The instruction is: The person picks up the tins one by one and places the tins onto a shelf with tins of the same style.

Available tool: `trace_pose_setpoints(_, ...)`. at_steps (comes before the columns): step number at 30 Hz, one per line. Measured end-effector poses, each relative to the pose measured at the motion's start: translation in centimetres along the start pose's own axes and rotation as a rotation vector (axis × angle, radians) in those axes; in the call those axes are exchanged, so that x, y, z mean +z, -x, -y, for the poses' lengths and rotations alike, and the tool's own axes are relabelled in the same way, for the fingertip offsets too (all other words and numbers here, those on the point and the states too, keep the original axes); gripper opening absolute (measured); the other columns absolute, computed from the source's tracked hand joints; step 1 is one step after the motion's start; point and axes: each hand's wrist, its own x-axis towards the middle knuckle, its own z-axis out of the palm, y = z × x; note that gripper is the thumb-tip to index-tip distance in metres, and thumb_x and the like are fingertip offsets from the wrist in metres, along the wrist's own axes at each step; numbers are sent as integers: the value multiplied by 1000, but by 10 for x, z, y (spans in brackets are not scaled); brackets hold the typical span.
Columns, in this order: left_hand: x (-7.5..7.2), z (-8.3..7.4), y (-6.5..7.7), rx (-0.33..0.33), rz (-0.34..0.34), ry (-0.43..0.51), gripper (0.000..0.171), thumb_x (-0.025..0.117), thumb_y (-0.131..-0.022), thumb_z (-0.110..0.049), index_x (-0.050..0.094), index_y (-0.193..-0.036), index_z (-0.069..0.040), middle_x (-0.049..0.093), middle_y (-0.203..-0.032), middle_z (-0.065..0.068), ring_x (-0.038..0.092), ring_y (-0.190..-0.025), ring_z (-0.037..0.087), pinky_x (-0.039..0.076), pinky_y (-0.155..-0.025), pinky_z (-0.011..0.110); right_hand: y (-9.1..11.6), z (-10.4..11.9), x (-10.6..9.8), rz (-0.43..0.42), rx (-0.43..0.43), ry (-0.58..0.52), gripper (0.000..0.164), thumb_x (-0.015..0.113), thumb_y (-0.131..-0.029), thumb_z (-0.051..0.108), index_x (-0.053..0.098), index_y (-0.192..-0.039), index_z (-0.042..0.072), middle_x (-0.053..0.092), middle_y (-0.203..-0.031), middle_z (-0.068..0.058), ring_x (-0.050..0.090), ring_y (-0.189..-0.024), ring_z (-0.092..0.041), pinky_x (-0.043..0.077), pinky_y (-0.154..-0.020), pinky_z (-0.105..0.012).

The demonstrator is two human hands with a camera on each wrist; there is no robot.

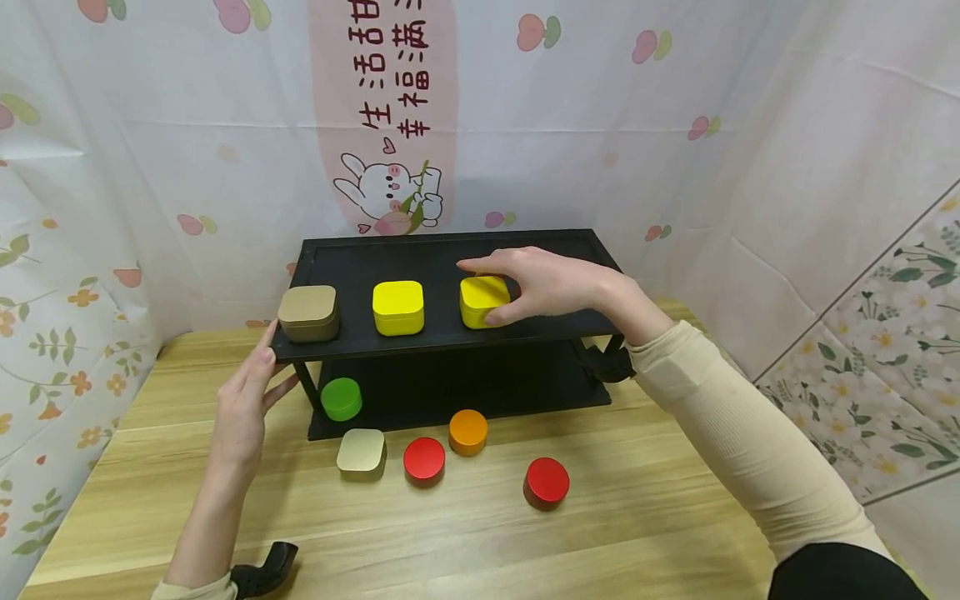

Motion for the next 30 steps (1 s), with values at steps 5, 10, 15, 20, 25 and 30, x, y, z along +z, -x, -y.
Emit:
trace_pose_setpoints(5, -1, 0, 0, 2, 5, -1, 50, 43, -111, -36, 41, -158, -19, 36, -168, -2, 55, -126, -8, 53, -97, 8, 5, -2, 2, -41, -2, -18, 82, 78, -91, 37, 39, -160, 18, 53, -154, -5, 54, -119, -23, 54, -94, -40)
trace_pose_setpoints(10, -1, 0, 1, 2, 6, 1, 50, 43, -111, -36, 41, -159, -18, 36, -168, -2, 56, -126, -8, 53, -96, 8, 13, -4, 4, -98, -1, -66, 83, 79, -90, 36, 39, -160, 18, 48, -158, -8, 54, -132, -25, 57, -103, -44)
trace_pose_setpoints(15, -1, 1, 0, 3, 5, 2, 50, 43, -111, -36, 41, -158, -19, 36, -168, -2, 56, -126, -7, 53, -96, 8, 21, -5, 7, -169, 3, -93, 83, 82, -89, 34, 41, -159, 18, 48, -159, -8, 53, -135, -26, 57, -106, -45)
trace_pose_setpoints(20, -1, 1, 0, 4, 4, 8, 50, 43, -111, -35, 41, -158, -18, 36, -168, -2, 56, -126, -8, 53, -97, 8, 29, -5, 9, -245, 6, -105, 81, 82, -88, 35, 44, -158, 22, 50, -157, -4, 50, -139, -24, 54, -110, -48)
trace_pose_setpoints(25, -1, 1, 0, 0, 3, 10, 50, 44, -111, -35, 41, -158, -19, 36, -168, -3, 55, -126, -8, 53, -97, 8, 36, -5, 13, -324, -8, -120, 77, 82, -88, 36, 47, -156, 24, 51, -156, 0, 48, -142, -21, 47, -115, -51)
trace_pose_setpoints(30, 0, 2, 0, 5, 2, 10, 49, 43, -111, -35, 42, -158, -20, 37, -167, -2, 56, -126, -7, 54, -97, 9, 41, -4, 17, -383, -48, -122, 75, 83, -88, 33, 49, -154, 23, 52, -156, -1, 49, -142, -21, 47, -116, -49)
